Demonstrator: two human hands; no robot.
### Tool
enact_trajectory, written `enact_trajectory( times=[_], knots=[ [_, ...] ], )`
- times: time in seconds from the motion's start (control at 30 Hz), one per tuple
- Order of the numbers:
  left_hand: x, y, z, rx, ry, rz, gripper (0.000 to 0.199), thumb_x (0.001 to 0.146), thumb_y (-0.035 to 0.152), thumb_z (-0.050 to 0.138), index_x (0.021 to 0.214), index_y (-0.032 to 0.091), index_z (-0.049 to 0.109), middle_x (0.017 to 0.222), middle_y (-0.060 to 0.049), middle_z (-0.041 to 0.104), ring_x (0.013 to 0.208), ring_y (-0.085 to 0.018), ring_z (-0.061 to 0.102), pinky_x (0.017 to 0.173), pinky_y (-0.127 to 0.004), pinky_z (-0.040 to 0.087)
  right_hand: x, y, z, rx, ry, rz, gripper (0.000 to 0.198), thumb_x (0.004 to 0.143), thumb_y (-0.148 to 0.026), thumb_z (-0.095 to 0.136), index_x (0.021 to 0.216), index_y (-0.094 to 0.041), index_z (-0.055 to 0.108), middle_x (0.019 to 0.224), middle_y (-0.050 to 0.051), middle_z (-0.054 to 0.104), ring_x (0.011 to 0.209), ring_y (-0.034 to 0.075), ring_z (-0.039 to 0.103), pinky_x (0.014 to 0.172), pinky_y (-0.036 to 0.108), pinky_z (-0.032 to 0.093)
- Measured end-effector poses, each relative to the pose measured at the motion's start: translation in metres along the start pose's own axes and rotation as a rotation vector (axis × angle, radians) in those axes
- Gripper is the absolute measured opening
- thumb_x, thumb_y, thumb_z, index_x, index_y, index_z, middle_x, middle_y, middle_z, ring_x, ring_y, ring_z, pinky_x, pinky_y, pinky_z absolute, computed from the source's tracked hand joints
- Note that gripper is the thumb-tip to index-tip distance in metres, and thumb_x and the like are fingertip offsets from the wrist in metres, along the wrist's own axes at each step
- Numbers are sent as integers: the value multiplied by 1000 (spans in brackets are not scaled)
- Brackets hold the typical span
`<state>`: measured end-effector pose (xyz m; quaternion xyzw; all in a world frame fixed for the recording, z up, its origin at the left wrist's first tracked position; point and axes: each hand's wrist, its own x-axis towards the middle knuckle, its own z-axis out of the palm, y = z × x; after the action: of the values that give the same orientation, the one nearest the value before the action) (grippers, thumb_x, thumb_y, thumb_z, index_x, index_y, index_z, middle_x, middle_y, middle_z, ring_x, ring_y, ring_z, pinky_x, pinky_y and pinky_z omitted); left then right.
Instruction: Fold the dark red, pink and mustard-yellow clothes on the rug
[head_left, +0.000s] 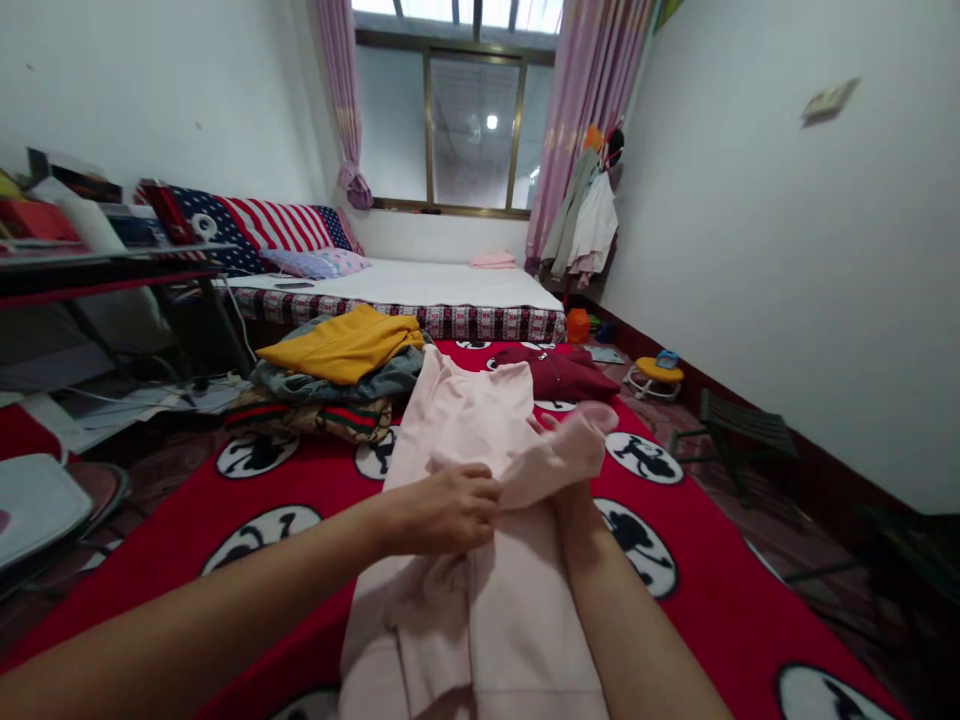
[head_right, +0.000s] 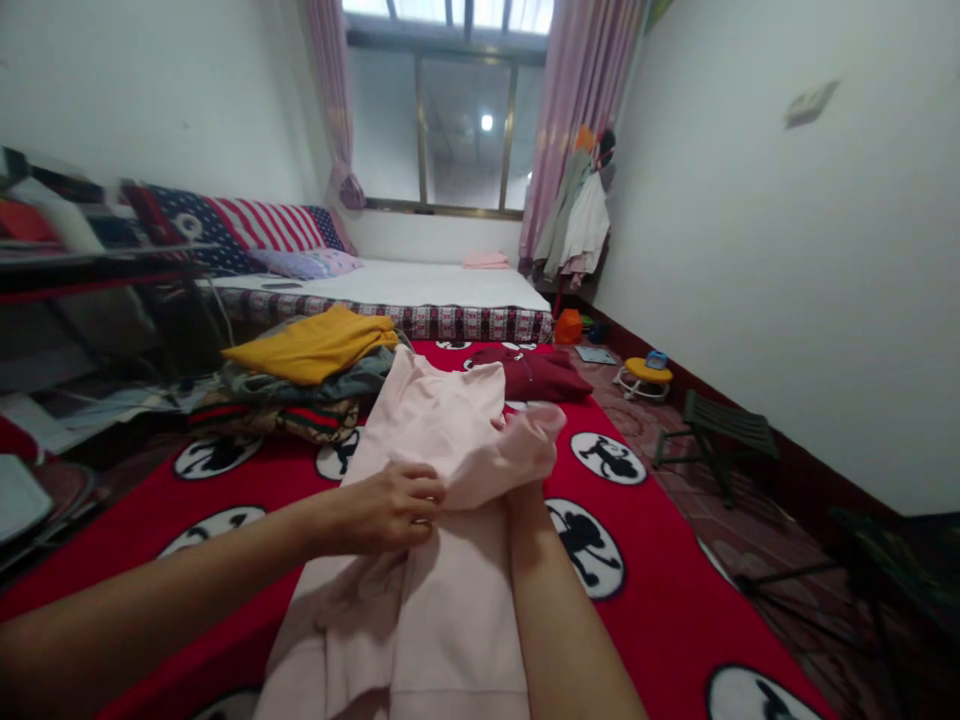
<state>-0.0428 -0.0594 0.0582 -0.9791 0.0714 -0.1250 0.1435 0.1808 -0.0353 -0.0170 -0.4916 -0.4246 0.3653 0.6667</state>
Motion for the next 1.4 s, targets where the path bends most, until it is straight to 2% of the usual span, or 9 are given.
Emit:
enact_trajectory(
  times=[0.13,0.27,0.37,0.53,0.77,0.87,0.97,1.23,1.4],
  knots=[
    [-13,15,26,-225,353,-451,21,95,29,47,102,18,63,112,-13,62,102,-22,56,88,-40,47,-3,2,6,303,-7,101,54,87,-66,43,77,-20,68,89,6,75,88,20,70,74,35,58],
    [5,25,35,-448,335,-655,105,65,52,79,148,13,29,143,-22,41,128,-36,41,103,-50,39,3,15,19,385,105,100,59,67,-75,62,89,-21,69,86,5,74,84,25,69,79,38,54],
    [19,29,39,-588,250,-580,60,73,24,70,132,22,56,112,-11,63,104,-28,58,94,-43,45,8,21,19,244,82,28,58,68,-72,62,91,-19,70,88,6,74,85,25,67,76,36,52],
    [-3,11,10,-946,452,-763,24,72,8,52,79,15,73,80,-6,63,74,-16,59,66,-24,45,4,-2,1,138,-109,146,44,69,-55,69,97,-21,71,102,6,72,88,21,65,70,29,50],
    [-40,-10,-25,-1410,-202,-554,29,84,39,64,94,14,73,87,-9,72,79,-18,65,75,-25,50,-8,-27,-6,-184,-394,193,46,62,-28,77,107,-20,72,95,2,71,77,15,60,63,23,45],
    [-33,-10,2,-1285,20,-856,40,85,47,61,103,13,70,84,-8,71,72,-17,64,66,-25,51,-8,-28,-3,-241,-406,148,42,59,-21,75,100,-19,75,91,2,72,82,17,61,72,26,46],
    [-28,-11,35,-899,257,-923,45,81,46,66,115,17,67,116,-13,65,103,-24,62,91,-35,49,-7,-27,-4,-290,-438,151,32,60,-17,67,90,-19,78,87,2,74,79,17,61,72,25,45],
    [-31,-9,56,-707,233,-843,44,73,36,75,112,20,68,129,-13,55,121,-28,51,106,-43,40,-3,-28,-19,-359,-765,314,15,61,-22,63,63,-16,77,59,2,68,55,12,52,53,21,36],
    [-21,-7,49,-698,271,-826,24,68,15,70,91,19,69,110,-7,64,107,-24,57,98,-37,43,-3,-33,-8,-244,-503,210,30,61,-24,70,89,-18,78,76,1,72,65,12,56,57,21,41]
  ],
)
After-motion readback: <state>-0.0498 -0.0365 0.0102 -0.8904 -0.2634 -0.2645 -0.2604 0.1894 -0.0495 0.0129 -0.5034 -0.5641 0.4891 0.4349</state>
